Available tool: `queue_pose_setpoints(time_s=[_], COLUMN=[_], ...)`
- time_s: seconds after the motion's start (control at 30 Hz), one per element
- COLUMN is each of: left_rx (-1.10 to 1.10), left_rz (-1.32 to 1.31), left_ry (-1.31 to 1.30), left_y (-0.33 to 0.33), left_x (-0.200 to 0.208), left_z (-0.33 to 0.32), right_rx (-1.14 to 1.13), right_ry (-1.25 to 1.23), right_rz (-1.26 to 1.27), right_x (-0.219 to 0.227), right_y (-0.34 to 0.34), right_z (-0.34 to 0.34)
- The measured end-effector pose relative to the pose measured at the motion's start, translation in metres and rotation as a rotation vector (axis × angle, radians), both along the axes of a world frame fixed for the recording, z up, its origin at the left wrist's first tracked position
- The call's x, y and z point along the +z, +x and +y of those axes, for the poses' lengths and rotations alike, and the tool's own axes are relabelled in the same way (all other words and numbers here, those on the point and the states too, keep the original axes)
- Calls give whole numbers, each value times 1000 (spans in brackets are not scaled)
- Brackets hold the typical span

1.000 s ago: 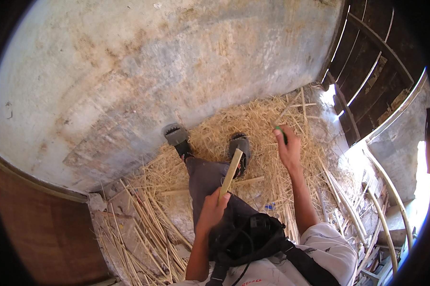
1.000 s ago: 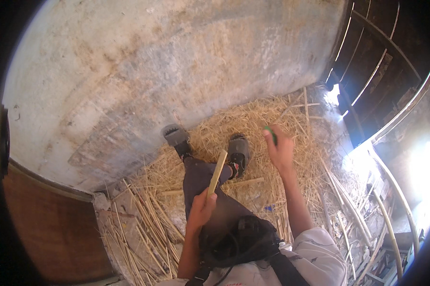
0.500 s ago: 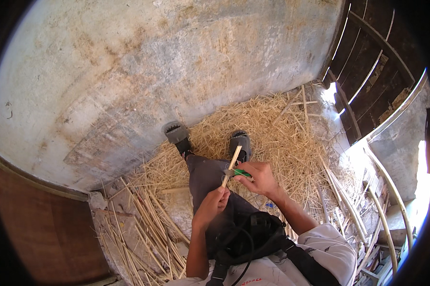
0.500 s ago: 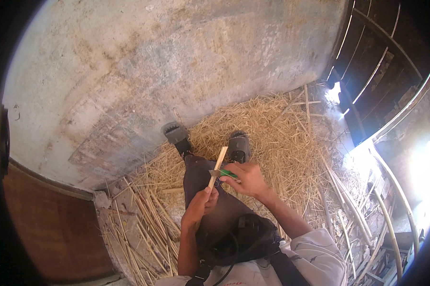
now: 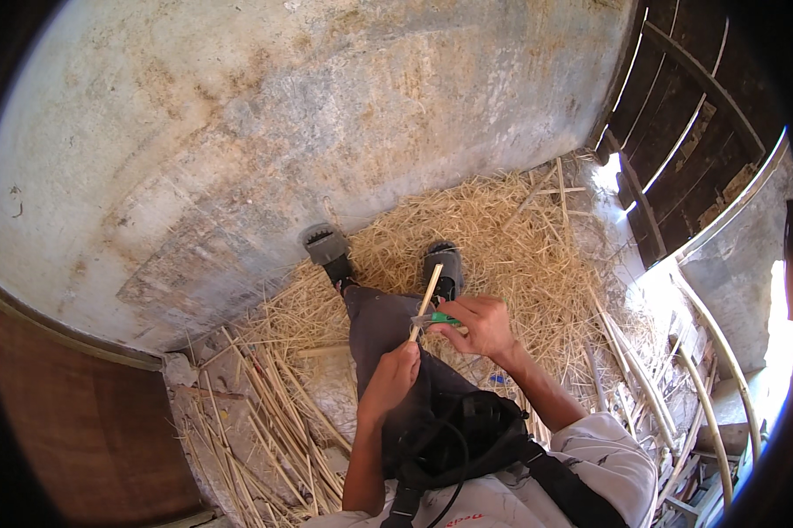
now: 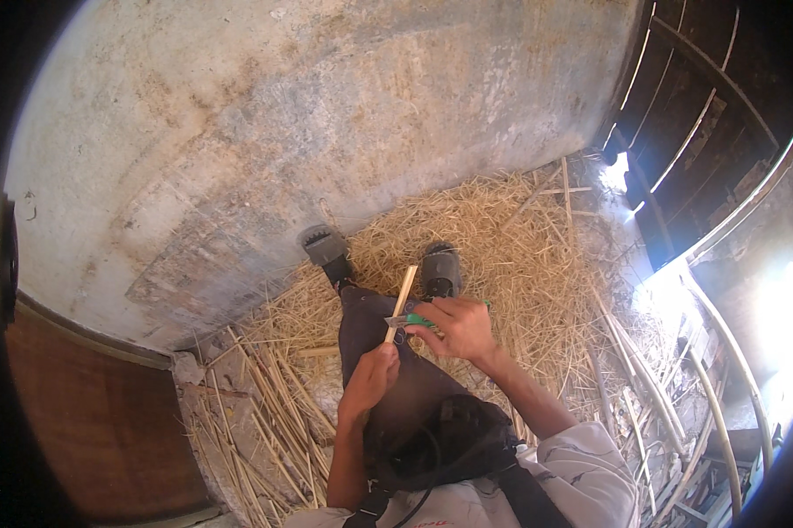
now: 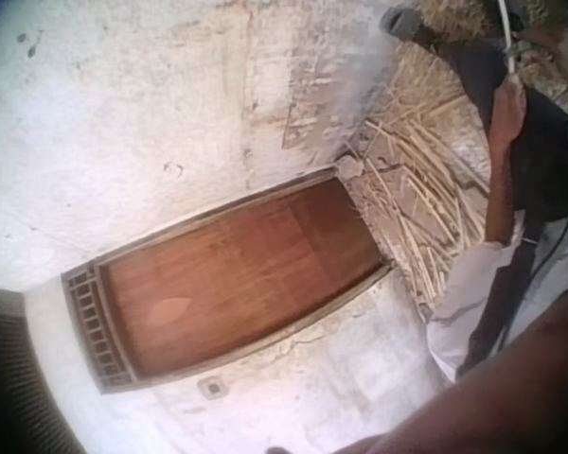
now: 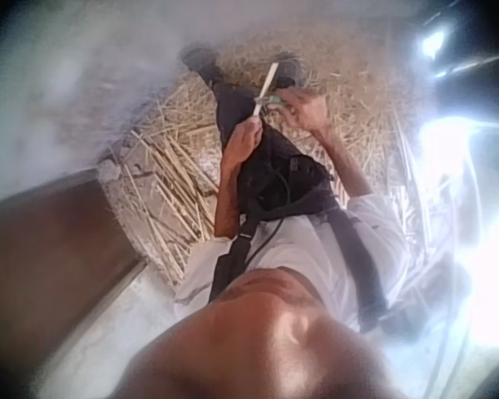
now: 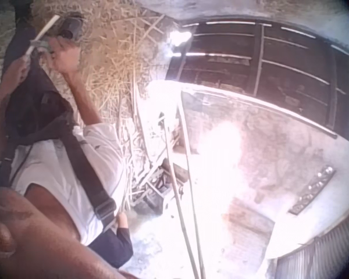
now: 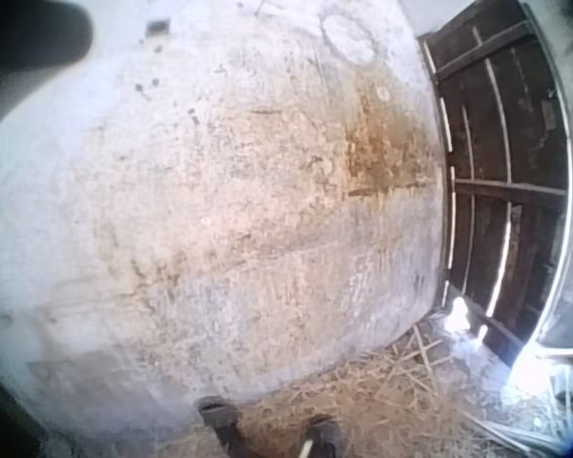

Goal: The person shaves a thin wooden strip using a green utility knife by hand while standing over straw.

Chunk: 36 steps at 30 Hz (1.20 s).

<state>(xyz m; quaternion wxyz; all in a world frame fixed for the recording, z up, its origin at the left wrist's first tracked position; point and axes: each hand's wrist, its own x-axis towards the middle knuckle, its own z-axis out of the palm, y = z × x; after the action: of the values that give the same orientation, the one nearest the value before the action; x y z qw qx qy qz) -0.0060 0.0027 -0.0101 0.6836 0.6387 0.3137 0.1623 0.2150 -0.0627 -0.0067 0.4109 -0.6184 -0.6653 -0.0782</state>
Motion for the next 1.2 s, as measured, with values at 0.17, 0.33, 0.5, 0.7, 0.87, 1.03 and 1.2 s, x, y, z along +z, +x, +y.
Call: queue_pose_setpoints(time_s=[0.17, 0.33, 0.5, 0.7, 0.87, 1.03, 1.2], left_rx=[11, 22, 22, -1, 28, 6, 5], left_rz=[-20, -9, -47, -65, -68, -45, -49], left_ry=[61, 3, -76, -27, -103, -23, -3], left_y=[2, 1, 3, 6, 3, -2, -13], left_x=[-10, -7, -7, -12, -18, -19, -23], left_z=[1, 3, 4, 3, 5, 3, -6], right_rx=[-8, -65, -115, -127, -118, -348, -739], right_ry=[36, 72, 115, 99, 59, 78, 53], right_rz=[-25, -34, -38, -67, -67, 46, 440], right_x=[1, 4, 9, 9, 16, 2, 18], right_y=[4, 16, 25, 29, 27, 43, 144], right_z=[5, 16, 24, 25, 23, 28, 20])
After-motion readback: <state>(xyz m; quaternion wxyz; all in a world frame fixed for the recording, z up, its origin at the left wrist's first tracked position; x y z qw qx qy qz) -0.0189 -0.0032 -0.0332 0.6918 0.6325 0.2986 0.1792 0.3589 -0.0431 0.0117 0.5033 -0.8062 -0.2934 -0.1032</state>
